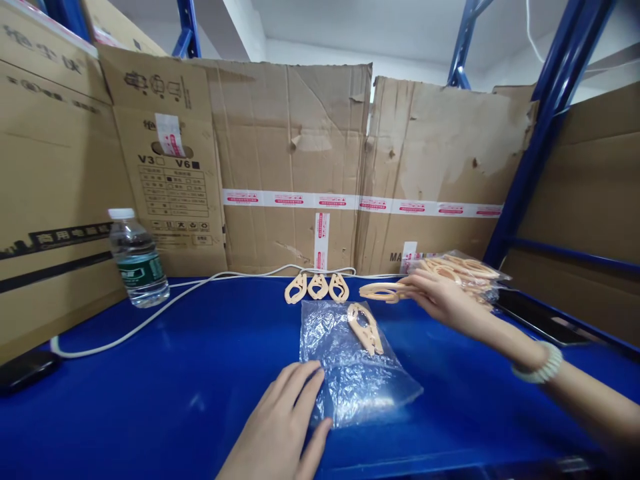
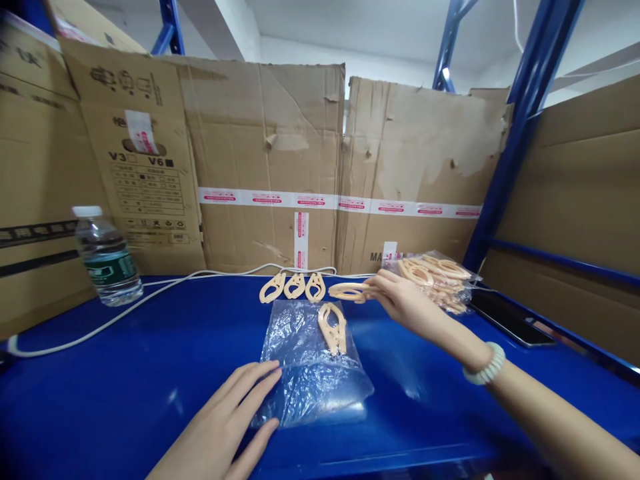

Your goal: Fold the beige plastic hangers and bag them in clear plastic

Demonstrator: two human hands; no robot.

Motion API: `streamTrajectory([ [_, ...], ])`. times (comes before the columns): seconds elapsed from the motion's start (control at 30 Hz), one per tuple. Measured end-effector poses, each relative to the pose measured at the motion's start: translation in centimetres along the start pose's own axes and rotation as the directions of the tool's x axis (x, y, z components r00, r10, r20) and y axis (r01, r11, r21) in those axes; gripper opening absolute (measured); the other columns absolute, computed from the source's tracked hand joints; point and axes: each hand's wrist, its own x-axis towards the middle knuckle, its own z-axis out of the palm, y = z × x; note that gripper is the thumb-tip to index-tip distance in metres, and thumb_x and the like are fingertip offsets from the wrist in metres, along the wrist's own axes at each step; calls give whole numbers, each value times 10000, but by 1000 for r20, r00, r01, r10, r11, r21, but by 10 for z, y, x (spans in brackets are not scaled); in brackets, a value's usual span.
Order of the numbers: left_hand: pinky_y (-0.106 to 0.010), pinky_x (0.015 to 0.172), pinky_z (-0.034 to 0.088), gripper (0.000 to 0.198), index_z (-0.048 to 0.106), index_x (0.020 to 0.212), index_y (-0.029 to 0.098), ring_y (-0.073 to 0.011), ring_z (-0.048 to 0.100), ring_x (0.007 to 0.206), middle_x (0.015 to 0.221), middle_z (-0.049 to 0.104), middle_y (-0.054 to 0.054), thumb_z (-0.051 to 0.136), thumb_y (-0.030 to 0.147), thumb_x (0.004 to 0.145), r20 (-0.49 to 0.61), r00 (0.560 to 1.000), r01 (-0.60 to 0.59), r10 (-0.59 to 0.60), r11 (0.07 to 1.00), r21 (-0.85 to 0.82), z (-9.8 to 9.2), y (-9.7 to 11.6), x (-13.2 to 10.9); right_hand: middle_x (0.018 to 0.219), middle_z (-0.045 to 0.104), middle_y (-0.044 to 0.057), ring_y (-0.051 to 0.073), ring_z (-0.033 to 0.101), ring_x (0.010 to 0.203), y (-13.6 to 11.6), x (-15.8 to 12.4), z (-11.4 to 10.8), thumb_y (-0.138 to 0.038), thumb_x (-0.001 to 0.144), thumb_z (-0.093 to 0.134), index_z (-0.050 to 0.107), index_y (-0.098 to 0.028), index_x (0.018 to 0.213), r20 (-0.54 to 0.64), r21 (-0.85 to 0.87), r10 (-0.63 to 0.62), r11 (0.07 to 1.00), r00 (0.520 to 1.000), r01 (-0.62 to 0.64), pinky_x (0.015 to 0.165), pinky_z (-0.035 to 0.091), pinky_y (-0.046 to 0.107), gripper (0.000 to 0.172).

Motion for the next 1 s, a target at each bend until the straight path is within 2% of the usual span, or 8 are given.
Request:
streamTrajectory([
  [0.1, -408, 894, 602, 431, 544, 1335, 126, -295, 627, 1172, 1329, 626, -107, 520, 270, 929, 12, 1000, 3, -3, 1000, 12, 0, 1, -5, 941, 652, 66, 164, 638, 805, -46, -14, -17, -211, 988, 479, 551, -171, 1093, -307, 125, -120, 978, 944, 165, 696, 514, 264, 133],
  [0.2, -403, 946, 574, 461, 485, 1391, 141, -282, 584, 1231, 1407, 560, -89, 495, 266, 948, 29, 999, 35, -35, 999, 12, 0, 3, -9, 929, 645, 55, 144, 631, 800, -97, -30, -32, -152, 992, 464, 543, -178, 1087, -255, 204, -236, 935, 938, 290, 696, 508, 232, 126],
  [0.37, -400, 980, 546, 464, 455, 1401, 104, -269, 547, 1275, 1427, 535, -116, 449, 210, 950, 40, 999, 21, -20, 1000, -9, -2, 6, -7, 716, 618, 58, 166, 578, 619, -147, -40, -34, -54, 964, 345, 635, -144, 929, -159, -24, -475, 878, 865, 478, 584, 494, 273, 306],
  [0.47, -377, 987, 540, 483, 431, 1406, 72, -256, 539, 1284, 1420, 537, -143, 430, 178, 935, 22, 999, 29, -29, 999, -23, -2, 7, -4, 633, 555, 37, 158, 493, 510, -155, -34, -12, -10, 872, 404, 645, -151, 815, -121, -136, -554, 831, 824, 539, 469, 432, 278, 285],
  [0.6, -379, 961, 555, 498, 418, 1407, 57, -268, 556, 1266, 1394, 557, -168, 442, 173, 924, -19, 1000, 8, -8, 1000, 1, 0, 6, -4, 737, 595, 80, 183, 517, 542, -157, -26, 27, -108, 898, 461, 647, -123, 864, -66, -180, -563, 819, 824, 545, 449, 445, 301, 190],
  [0.8, -377, 943, 572, 513, 444, 1397, 109, -278, 592, 1223, 1367, 590, -138, 501, 171, 890, -58, 998, -2, 2, 1000, -7, 5, 3, -6, 963, 673, 182, 251, 644, 755, -157, -9, 61, -83, 868, 566, 645, 1, 1063, -18, -184, -494, 856, 869, 483, 629, 580, 358, 227],
  [0.9, -369, 948, 572, 547, 417, 1419, 124, -276, 588, 1227, 1389, 572, -129, 504, 161, 880, -71, 997, 6, -7, 1000, -20, 4, 3, -6, 1033, 685, 214, 295, 667, 924, -157, -3, 63, -68, 869, 556, 628, 33, 1135, 24, -152, -472, 869, 881, 470, 753, 601, 371, 293],
  [1.0, -361, 944, 574, 529, 429, 1401, 104, -276, 586, 1229, 1378, 581, -140, 504, 166, 881, -69, 998, 4, -4, 1000, 0, 3, 3, -7, 1263, 601, 271, 318, 581, 1186, -155, -2, 58, -74, 890, 495, 521, 76, 1291, 62, -53, -469, 880, 881, 472, 976, 526, 385, 429],
])
